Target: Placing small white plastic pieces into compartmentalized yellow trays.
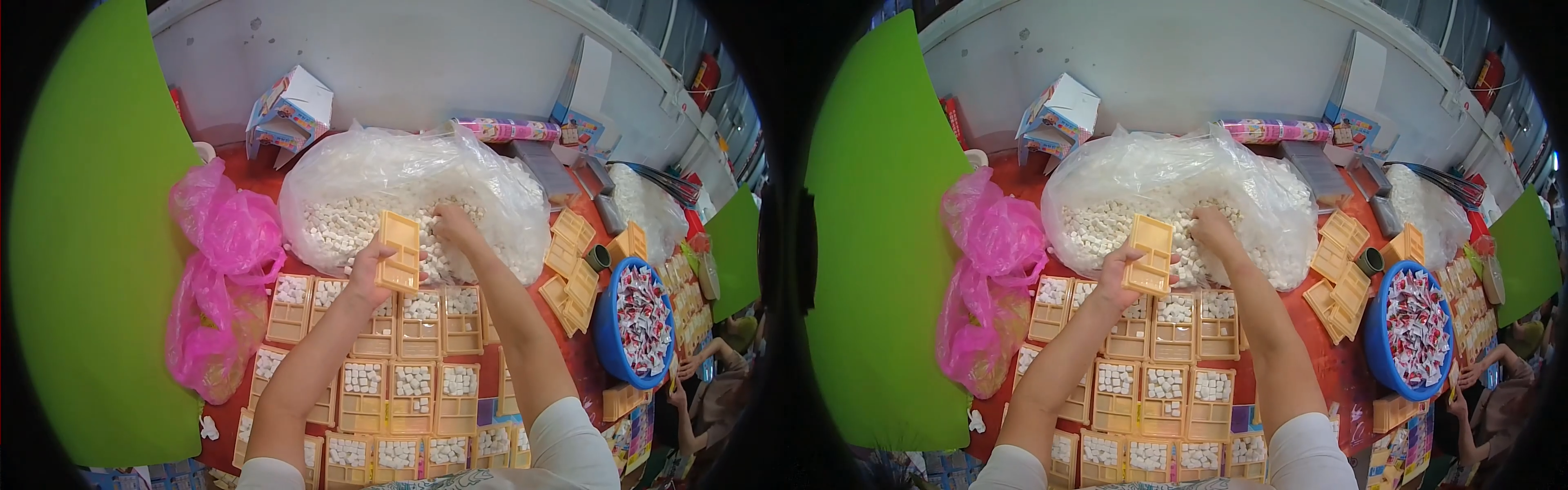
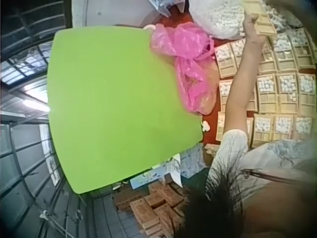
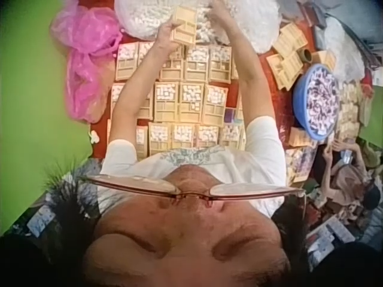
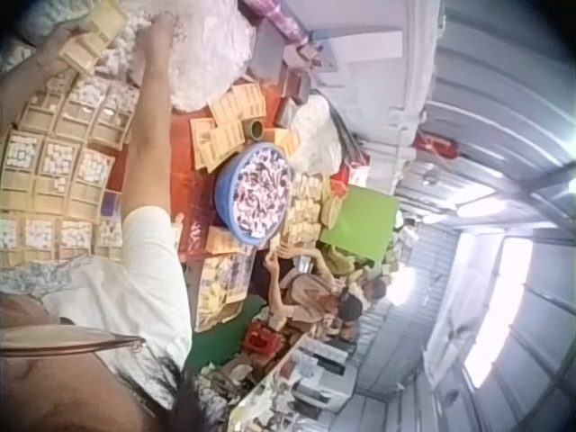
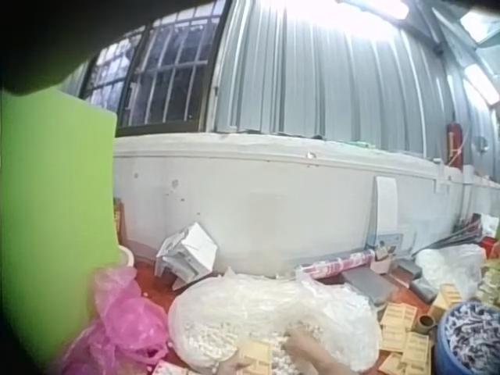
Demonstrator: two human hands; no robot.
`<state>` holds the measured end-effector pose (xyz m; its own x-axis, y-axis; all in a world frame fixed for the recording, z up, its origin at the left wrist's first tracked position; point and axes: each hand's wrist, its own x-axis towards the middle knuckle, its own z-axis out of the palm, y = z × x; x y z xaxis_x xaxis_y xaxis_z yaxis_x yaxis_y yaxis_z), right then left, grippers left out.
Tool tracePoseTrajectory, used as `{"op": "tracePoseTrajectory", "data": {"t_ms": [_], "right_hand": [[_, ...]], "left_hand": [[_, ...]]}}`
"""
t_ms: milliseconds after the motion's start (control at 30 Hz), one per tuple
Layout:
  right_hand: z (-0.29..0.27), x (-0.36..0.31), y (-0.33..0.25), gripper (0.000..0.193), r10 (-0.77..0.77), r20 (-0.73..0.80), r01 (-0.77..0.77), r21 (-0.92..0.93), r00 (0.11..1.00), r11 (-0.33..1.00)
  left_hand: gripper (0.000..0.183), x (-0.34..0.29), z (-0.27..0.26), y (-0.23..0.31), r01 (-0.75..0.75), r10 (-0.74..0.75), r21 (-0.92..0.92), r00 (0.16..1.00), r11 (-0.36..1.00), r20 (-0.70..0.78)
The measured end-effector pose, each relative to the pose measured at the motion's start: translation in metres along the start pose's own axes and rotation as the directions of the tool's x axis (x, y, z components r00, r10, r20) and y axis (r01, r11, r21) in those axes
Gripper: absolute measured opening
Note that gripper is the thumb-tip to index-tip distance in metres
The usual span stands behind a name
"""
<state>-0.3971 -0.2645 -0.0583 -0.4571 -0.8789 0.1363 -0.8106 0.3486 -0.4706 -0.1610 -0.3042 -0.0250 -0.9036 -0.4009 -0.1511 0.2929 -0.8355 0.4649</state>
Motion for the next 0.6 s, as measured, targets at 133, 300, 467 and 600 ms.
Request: {"op": "tracePoseTrajectory", "data": {"t_ms": [133,300,467,600], "right_hand": [[-0.012,0.011,0.019,0.020,0.152,-0.051,-0.129,0.309,0.987,0.942],[-0.039,-0.001,-0.031,0.016,0.069,0.022,-0.070,0.533,0.997,0.843],[-0.029,-0.015,-0.053,0.021,-0.082,0.101,-0.007,0.672,0.991,0.740],[-0.043,-0.023,-0.045,0.021,0.011,0.118,-0.098,0.766,0.993,0.636]], "left_hand": [[0.063,0.026,0.004,-0.010,0.018,-0.019,0.069,1.000,0.997,0.012],[0.059,0.046,-0.004,-0.016,0.037,-0.032,0.120,0.999,0.992,-0.036],[0.052,0.068,-0.010,-0.027,-0.040,0.041,0.018,0.995,0.999,-0.090],[0.056,0.064,0.001,-0.033,-0.026,0.030,0.043,0.995,0.999,-0.094]]}}
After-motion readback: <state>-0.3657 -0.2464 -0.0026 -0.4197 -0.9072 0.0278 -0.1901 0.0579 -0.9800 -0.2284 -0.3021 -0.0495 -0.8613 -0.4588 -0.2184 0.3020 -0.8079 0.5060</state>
